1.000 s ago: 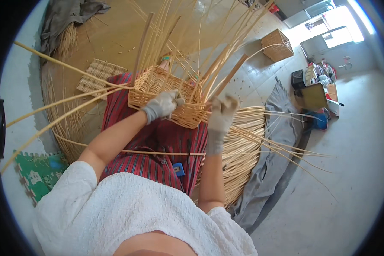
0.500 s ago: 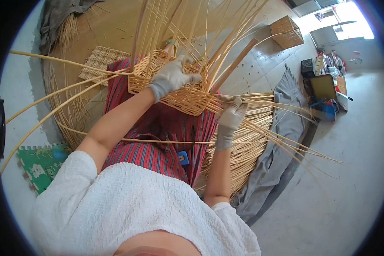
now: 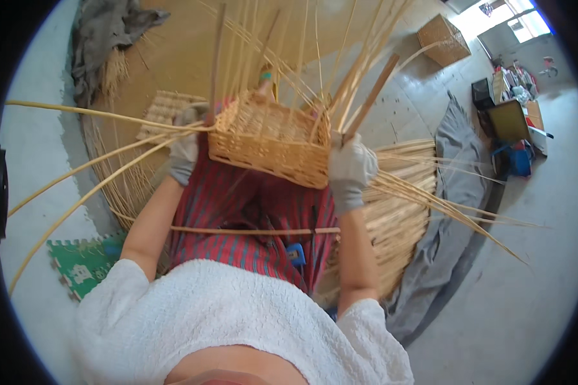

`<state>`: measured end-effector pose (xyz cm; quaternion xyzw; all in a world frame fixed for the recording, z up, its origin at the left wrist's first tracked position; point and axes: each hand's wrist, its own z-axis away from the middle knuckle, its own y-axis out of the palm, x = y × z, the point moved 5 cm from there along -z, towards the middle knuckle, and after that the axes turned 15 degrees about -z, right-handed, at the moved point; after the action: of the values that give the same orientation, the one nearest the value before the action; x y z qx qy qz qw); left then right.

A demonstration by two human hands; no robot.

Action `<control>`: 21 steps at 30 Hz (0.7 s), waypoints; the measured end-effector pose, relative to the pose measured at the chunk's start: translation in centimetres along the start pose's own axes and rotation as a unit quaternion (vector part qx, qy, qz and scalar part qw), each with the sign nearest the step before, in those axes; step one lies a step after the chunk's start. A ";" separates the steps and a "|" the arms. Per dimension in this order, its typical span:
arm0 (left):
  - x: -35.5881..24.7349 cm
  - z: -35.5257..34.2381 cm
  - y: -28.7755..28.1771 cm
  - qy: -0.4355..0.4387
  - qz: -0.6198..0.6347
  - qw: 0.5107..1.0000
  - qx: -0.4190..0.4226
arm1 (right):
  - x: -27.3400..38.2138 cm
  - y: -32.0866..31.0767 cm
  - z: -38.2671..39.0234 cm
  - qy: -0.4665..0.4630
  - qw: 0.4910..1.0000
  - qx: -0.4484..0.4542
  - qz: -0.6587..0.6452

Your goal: The person sits on the floor and weaves a basket using thin wooden strips. They interlace the strips by hand, occasionally using a hammer to secure the structure. The basket gradually takes shape as the person continues to weave.

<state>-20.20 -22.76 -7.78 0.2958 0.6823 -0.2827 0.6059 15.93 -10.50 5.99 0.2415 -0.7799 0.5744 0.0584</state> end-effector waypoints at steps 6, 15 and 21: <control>-14.4 -10.0 11.6 0.149 0.021 0.958 0.245 | -3.6 -4.0 -13.9 0.042 0.999 0.000 -0.022; -4.4 -10.7 23.7 -0.095 0.112 0.944 0.295 | -18.0 6.8 -16.2 0.099 0.990 0.102 -0.021; -5.3 -8.7 23.3 -0.145 0.189 0.939 0.249 | -19.1 6.7 -12.4 0.149 0.975 0.067 -0.149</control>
<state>-8.08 -1.16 -2.27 0.5168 0.4265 -0.3637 0.6471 27.43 8.42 -2.71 0.2696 -0.6778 0.6395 0.2428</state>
